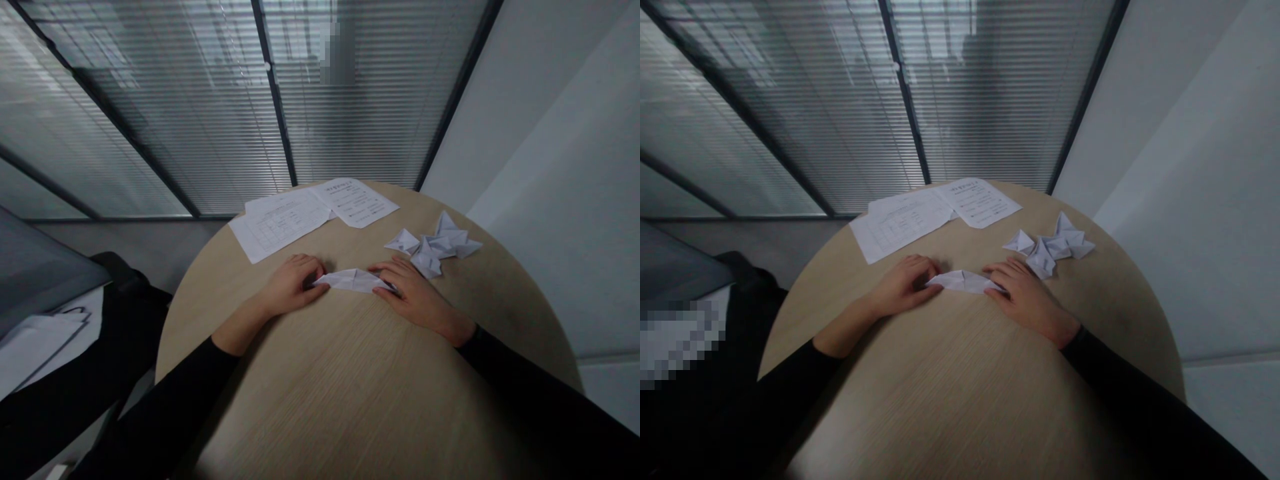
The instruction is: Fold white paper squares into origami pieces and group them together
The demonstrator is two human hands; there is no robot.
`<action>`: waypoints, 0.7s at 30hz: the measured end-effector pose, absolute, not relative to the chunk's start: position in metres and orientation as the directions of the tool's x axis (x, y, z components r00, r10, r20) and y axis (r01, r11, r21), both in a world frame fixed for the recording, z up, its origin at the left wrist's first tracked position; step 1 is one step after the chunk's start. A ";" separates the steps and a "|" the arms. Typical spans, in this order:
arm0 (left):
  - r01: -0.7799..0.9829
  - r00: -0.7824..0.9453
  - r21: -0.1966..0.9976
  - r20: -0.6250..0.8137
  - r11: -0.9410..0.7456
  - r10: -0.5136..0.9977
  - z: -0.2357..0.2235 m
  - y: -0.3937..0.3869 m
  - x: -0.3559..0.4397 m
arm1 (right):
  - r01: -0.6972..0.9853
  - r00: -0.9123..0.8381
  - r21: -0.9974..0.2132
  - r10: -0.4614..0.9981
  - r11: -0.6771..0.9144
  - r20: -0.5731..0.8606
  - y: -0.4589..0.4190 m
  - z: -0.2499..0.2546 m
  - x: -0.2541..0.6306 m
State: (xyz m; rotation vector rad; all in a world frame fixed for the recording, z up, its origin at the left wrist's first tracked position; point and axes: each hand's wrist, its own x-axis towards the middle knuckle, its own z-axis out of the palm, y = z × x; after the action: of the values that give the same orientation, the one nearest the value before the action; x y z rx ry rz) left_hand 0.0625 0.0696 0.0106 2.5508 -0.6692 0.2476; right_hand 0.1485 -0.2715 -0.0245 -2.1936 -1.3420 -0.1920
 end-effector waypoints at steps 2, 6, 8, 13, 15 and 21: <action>-0.508 0.860 0.422 0.299 -0.751 -0.414 0.011 0.069 0.061 | 0.858 0.490 -0.379 0.774 -0.347 0.401 -0.271 -0.024 0.149; -0.461 0.885 0.495 0.313 -0.736 -0.344 0.009 0.069 0.058 | 0.862 0.493 -0.357 0.757 -0.359 0.429 -0.271 -0.025 0.150; -0.433 0.900 0.555 0.312 -0.710 -0.304 0.009 0.068 0.056 | 0.864 0.490 -0.358 0.755 -0.354 0.435 -0.270 -0.026 0.151; -0.403 0.913 0.636 0.329 -0.658 -0.241 0.006 0.069 0.058 | 0.861 0.492 -0.368 0.758 -0.350 0.429 -0.271 -0.030 0.153; -0.388 0.918 0.633 0.331 -0.670 -0.219 0.004 0.071 0.060 | 0.841 0.531 -0.380 0.726 -0.386 0.437 -0.272 -0.034 0.154; -0.303 0.942 0.587 0.303 -0.751 -0.143 0.000 0.078 0.065 | 0.723 0.689 -0.480 0.566 -0.497 0.453 -0.276 -0.046 0.161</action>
State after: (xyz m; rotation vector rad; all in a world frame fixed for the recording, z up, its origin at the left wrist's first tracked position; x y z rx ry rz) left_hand 0.0650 0.0783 0.0004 2.4251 -0.3141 0.3142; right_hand 0.1609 -0.2761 -0.0457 -2.2392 -0.9834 -0.3093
